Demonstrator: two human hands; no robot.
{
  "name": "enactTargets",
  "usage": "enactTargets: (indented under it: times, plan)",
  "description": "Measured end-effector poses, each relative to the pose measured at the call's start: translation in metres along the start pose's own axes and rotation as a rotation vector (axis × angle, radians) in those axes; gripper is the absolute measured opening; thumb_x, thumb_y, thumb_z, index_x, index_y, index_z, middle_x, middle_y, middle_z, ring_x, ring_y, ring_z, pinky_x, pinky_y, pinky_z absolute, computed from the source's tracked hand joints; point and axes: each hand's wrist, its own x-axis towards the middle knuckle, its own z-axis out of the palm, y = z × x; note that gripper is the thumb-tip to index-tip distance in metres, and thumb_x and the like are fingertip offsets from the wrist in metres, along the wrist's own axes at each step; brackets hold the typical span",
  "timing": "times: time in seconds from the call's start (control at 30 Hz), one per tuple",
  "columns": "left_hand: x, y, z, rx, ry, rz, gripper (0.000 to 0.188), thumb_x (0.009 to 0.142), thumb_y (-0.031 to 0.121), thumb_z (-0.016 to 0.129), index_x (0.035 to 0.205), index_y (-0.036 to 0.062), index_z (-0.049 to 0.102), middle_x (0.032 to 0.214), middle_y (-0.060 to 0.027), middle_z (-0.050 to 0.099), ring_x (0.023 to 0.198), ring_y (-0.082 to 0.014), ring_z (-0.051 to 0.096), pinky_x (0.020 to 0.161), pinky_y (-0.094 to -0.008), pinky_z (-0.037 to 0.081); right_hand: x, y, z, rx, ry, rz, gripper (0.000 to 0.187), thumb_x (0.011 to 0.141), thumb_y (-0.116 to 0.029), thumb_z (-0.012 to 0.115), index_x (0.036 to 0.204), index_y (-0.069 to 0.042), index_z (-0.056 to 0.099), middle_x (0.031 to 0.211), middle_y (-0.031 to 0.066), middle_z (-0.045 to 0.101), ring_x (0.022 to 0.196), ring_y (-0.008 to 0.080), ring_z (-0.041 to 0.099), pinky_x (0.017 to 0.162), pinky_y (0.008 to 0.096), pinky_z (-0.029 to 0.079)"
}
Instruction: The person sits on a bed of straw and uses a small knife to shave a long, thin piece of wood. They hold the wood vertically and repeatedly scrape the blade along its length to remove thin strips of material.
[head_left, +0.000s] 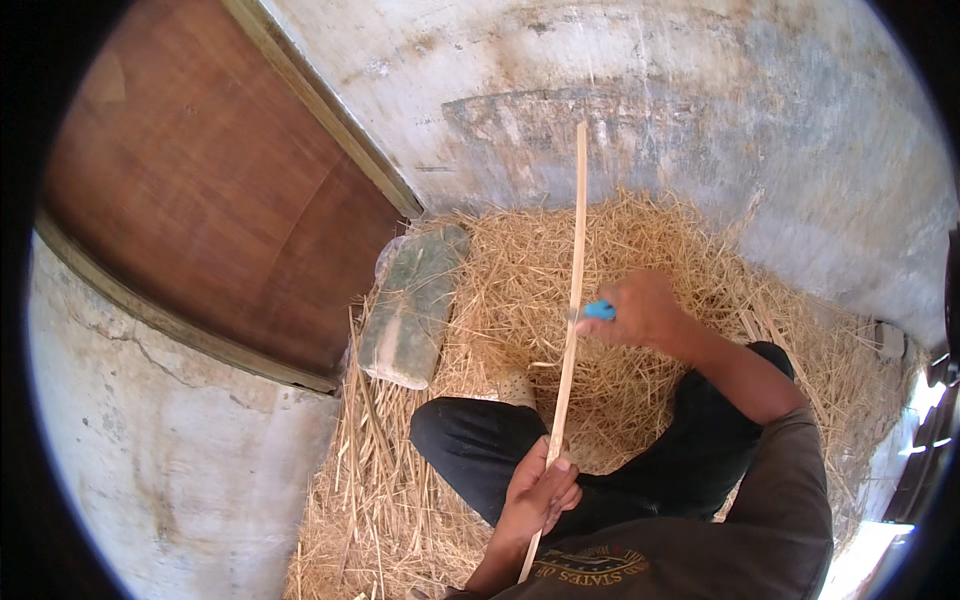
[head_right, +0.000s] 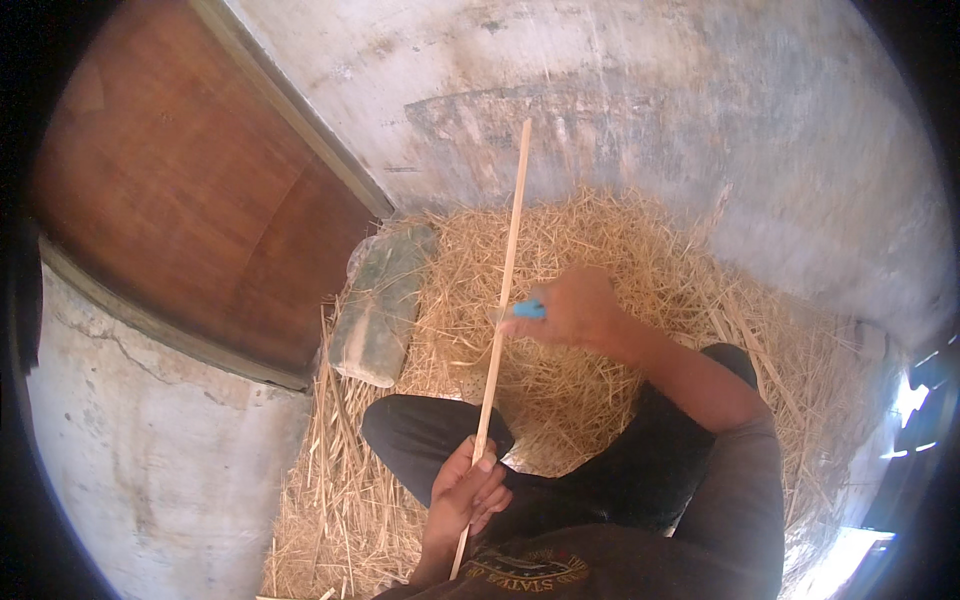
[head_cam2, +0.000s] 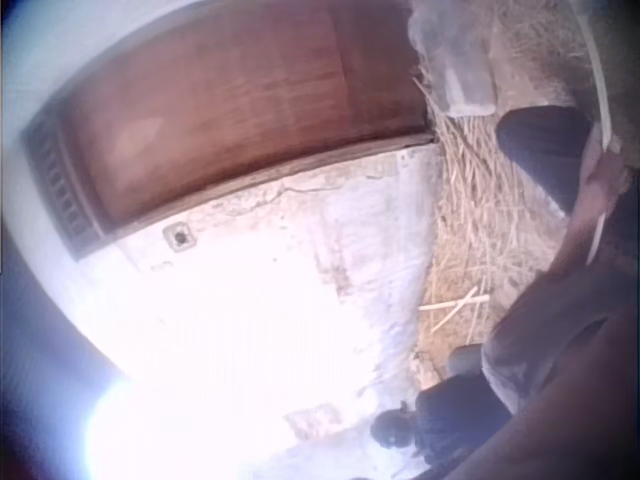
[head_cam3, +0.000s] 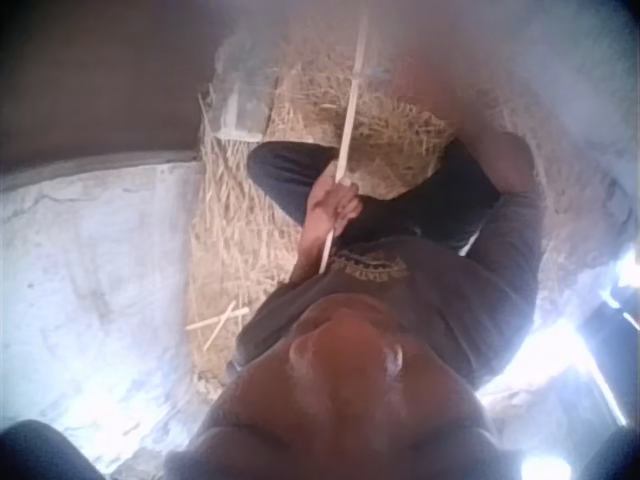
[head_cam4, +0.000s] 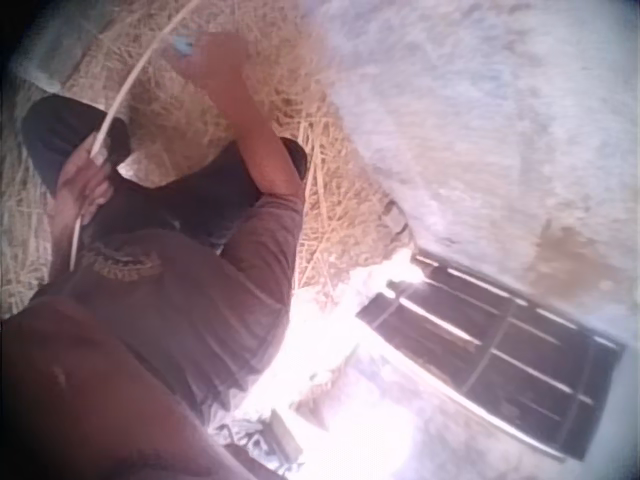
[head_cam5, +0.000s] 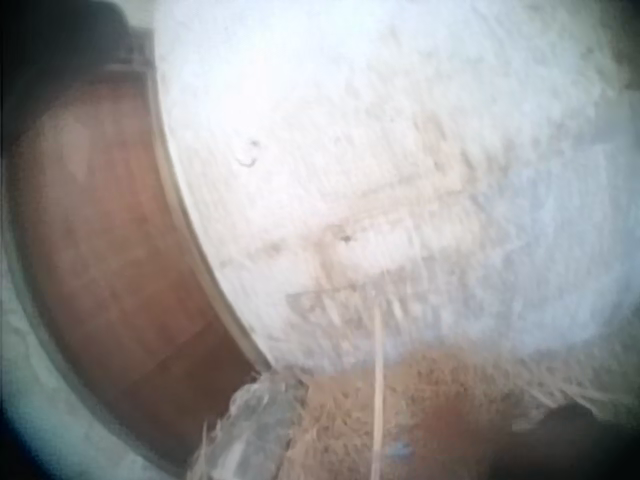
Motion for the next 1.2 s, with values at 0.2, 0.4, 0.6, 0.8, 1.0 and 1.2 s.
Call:
enactTargets:
  times: [0.2, 0.4, 0.6, 0.8, 1.0, 1.2]
  plan:
    - [-0.025, -0.012, 0.001, 0.089, -0.017, -0.085, 0.007, 0.101, 0.014, 0.043, 0.101, 0.0095, 0.038, 0.067, 0.0030, 0.031, 0.051, -0.0052, 0.026, 0.048, -0.0218, 0.026, 0.029, 0.074, -0.018, -0.089, 0.037, 0.245, 0.076, 0.081, -0.079, 0.041, 0.061, -0.009, 0.063, 0.045, 0.0006, 0.042, 0.040, 0.0165, 0.045, 0.041, 0.0334, 0.040]
    - [-0.048, -0.026, -0.008, 0.107, -0.037, -0.172, 0.009, 0.101, 0.016, 0.044, 0.101, 0.0088, 0.038, 0.068, 0.0030, 0.033, 0.054, -0.0049, 0.030, 0.050, -0.0212, 0.028, 0.047, 0.141, -0.027, -0.182, 0.020, 0.608, 0.080, 0.083, -0.079, 0.035, 0.071, -0.006, 0.065, 0.056, 0.0050, 0.055, 0.056, 0.0184, 0.057, 0.052, 0.0344, 0.046]
    - [-0.068, -0.043, -0.020, 0.546, -0.134, -0.272, 0.008, 0.100, 0.017, 0.048, 0.101, 0.0119, 0.043, 0.071, 0.0088, 0.036, 0.059, -0.0002, 0.033, 0.050, -0.0184, 0.027, 0.003, 0.239, -0.012, -0.041, 0.035, 1.067, 0.093, 0.080, -0.083, 0.030, 0.071, 0.003, 0.065, 0.070, 0.0165, 0.064, 0.069, 0.0282, 0.066, 0.063, 0.0435, 0.051]
    - [-0.025, -0.020, -0.034, 0.726, 0.300, -0.015, 0.012, 0.097, 0.018, 0.052, 0.094, 0.0083, 0.046, 0.066, 0.0072, 0.040, 0.056, -0.0006, 0.036, 0.048, -0.0190, 0.031, 0.003, 0.171, -0.030, -0.087, -0.140, 0.845, 0.092, 0.077, -0.085, 0.034, 0.062, 0.002, 0.060, 0.064, 0.0151, 0.060, 0.062, 0.0274, 0.059, 0.059, 0.0448, 0.046]
    - [0.019, 0.009, -0.021, 0.513, 0.167, 0.152, 0.012, 0.099, 0.017, 0.048, 0.094, 0.0069, 0.045, 0.064, 0.0056, 0.040, 0.052, -0.0021, 0.038, 0.046, -0.0186, 0.032, -0.033, -0.022, -0.005, 0.214, -0.162, 0.008, 0.074, 0.077, -0.077, 0.050, 0.053, -0.008, 0.056, 0.047, 0.0098, 0.048, 0.043, 0.0258, 0.051, 0.042, 0.0401, 0.038]
    - [0.020, 0.009, -0.006, 0.481, 0.142, 0.190, 0.012, 0.099, 0.018, 0.049, 0.099, 0.0062, 0.046, 0.063, 0.0054, 0.040, 0.051, -0.0019, 0.037, 0.046, -0.0180, 0.031, -0.022, -0.038, -0.011, 0.109, -0.197, -0.003, 0.078, 0.075, -0.080, 0.046, 0.057, -0.006, 0.060, 0.047, 0.0124, 0.053, 0.042, 0.0291, 0.057, 0.041, 0.0406, 0.043]
